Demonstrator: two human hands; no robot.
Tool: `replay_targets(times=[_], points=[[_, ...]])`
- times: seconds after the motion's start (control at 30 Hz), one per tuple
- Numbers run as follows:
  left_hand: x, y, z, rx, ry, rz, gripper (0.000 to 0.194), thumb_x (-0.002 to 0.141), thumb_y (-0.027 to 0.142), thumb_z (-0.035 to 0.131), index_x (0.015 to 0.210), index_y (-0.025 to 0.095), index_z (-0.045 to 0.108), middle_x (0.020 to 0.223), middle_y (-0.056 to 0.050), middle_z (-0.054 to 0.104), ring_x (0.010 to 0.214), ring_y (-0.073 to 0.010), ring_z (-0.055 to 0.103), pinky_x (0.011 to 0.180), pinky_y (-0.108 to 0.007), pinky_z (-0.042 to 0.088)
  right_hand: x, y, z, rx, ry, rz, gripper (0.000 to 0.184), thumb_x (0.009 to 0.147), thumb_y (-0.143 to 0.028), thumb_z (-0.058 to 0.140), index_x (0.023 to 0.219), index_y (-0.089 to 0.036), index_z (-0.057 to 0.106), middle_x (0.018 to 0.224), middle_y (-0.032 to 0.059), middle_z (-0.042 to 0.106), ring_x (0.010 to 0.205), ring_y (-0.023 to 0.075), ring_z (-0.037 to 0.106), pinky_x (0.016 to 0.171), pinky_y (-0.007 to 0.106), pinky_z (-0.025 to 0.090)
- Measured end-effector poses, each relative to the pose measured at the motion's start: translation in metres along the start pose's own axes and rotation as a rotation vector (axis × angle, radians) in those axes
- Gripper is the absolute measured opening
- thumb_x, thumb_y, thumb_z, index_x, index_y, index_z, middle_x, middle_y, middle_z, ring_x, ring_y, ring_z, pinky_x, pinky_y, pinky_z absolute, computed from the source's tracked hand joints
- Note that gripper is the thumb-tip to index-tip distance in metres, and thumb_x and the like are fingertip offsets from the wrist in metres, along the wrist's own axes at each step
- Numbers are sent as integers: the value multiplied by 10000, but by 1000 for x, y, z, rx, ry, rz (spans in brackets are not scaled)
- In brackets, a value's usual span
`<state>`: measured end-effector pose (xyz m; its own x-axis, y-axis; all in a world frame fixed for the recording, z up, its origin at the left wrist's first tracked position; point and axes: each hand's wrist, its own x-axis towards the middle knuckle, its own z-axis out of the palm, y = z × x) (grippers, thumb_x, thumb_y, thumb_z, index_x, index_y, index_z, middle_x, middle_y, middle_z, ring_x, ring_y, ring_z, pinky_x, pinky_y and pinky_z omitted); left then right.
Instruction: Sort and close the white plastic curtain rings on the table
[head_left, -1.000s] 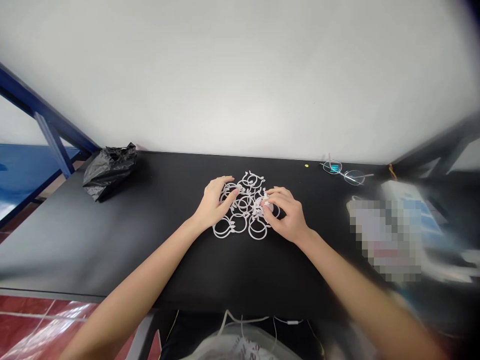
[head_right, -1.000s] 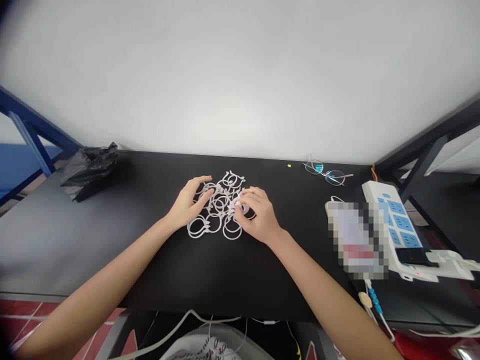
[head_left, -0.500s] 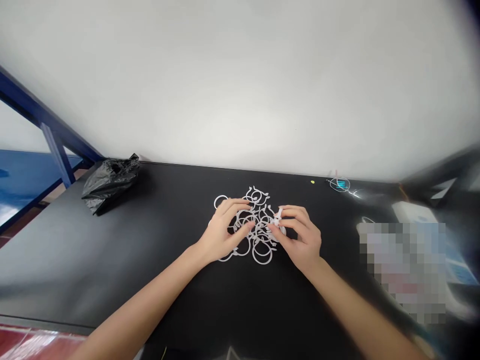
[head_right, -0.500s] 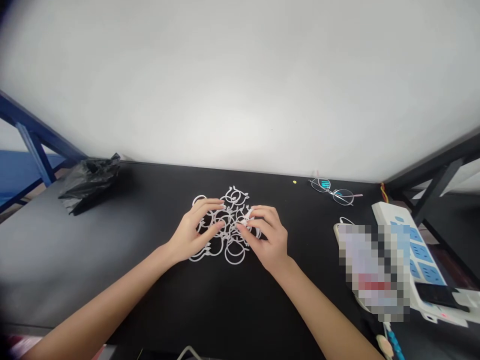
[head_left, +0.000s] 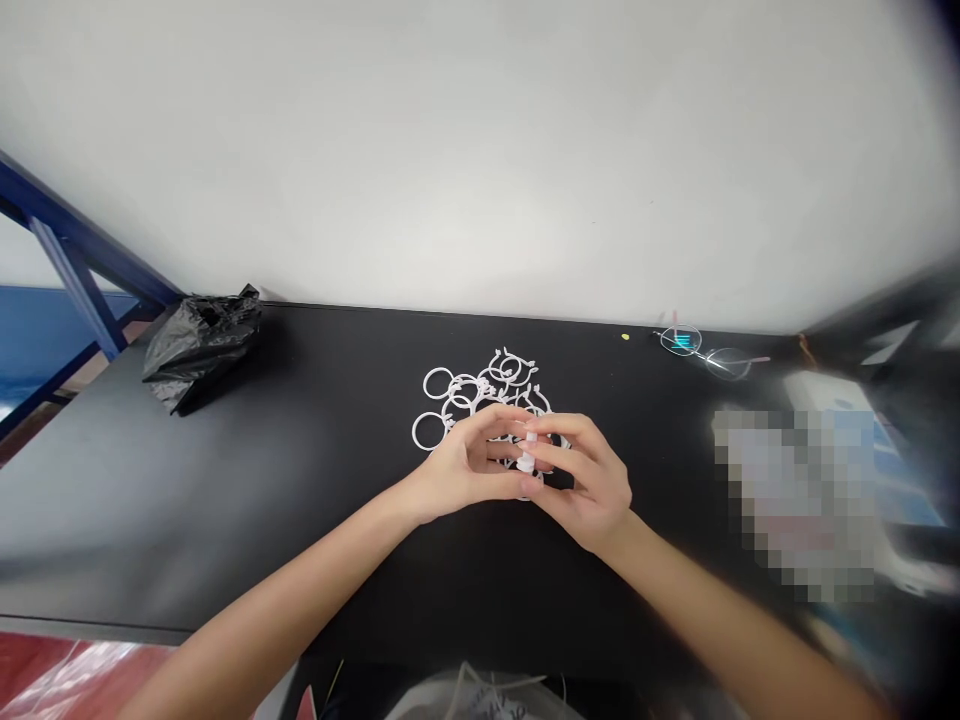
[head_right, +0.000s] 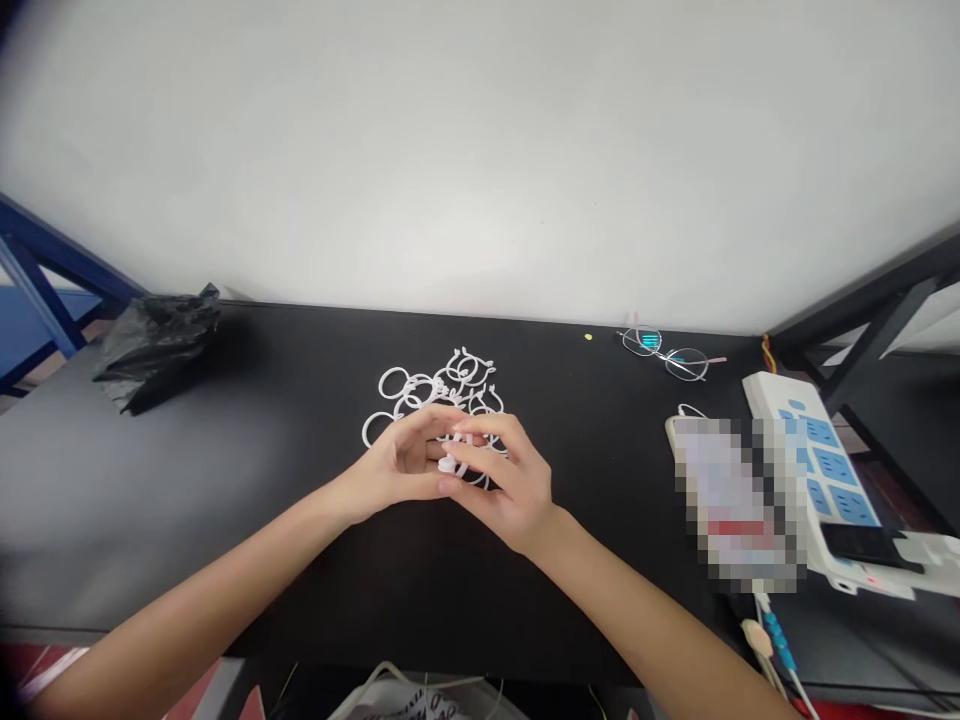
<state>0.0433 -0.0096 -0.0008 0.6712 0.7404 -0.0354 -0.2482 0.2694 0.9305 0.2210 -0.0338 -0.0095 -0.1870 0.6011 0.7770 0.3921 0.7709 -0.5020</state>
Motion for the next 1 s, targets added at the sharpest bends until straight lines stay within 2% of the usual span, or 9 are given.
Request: replay_targets(times=[0.13,0.3,0.4,0.63,0.73,0.8,0.87,0.93,1.0], points=[[-2,1,-2,37,-64,-10,637,711,120,794,1266,290,532,1205,-73,593,1025,-220,674,840,-367,612,-1,-2,-1,49,65,91,282,811,-147,715,1049,-289,664,1005,63,662,872,225,680,673,391,623],[-1,-4,3,164,66,23,465,720,152,796,1136,217,600,1067,-58,653,870,-171,699,745,-295,607,-2,-4,0,89,89,128,230,801,-92,685,937,-275,656,893,41,685,830,225,669,692,424,603],[-2,-4,3,209,54,29,459,736,158,785,1153,214,601,1068,-57,664,864,-162,703,754,-282,601,-3,-4,1,98,98,92,252,790,-70,691,945,-267,661,883,42,687,802,214,663,659,404,590],[-3,-4,2,236,31,21,479,745,195,781,1189,197,601,1078,-69,672,845,-165,693,761,-314,610,-3,-6,2,75,98,68,219,827,-95,662,941,-282,661,827,28,690,780,216,678,640,400,596],[-2,0,2,259,23,40,474,749,221,778,1186,200,595,1072,-69,666,858,-178,699,768,-327,614,-4,-2,0,114,83,80,216,824,-217,716,1026,-268,658,911,62,697,849,245,682,701,438,601],[-2,8,-6,369,46,70,440,755,268,778,1149,200,597,1046,-66,672,893,-193,697,804,-344,610,-5,5,-3,132,100,122,364,814,-391,731,1134,-251,630,1038,109,688,965,292,668,788,500,591],[-5,22,-23,628,127,104,386,755,336,776,1075,197,611,1022,-60,685,928,-202,684,882,-370,581,-5,12,-6,144,158,184,439,838,-482,679,1196,-242,599,1122,134,664,1066,317,639,833,523,578],[-12,38,-48,1000,262,133,350,752,393,759,1018,205,632,1050,-53,688,994,-226,657,953,-406,531,-4,18,-8,152,227,233,342,885,-424,630,1177,-249,599,1116,124,658,1095,305,631,803,483,589],[-23,51,-74,1228,368,47,349,743,436,738,984,205,636,1039,-54,686,982,-247,651,926,-412,524,-2,22,-10,154,260,263,248,899,-312,623,1140,-255,606,1075,103,664,1061,278,648,759,432,598]])
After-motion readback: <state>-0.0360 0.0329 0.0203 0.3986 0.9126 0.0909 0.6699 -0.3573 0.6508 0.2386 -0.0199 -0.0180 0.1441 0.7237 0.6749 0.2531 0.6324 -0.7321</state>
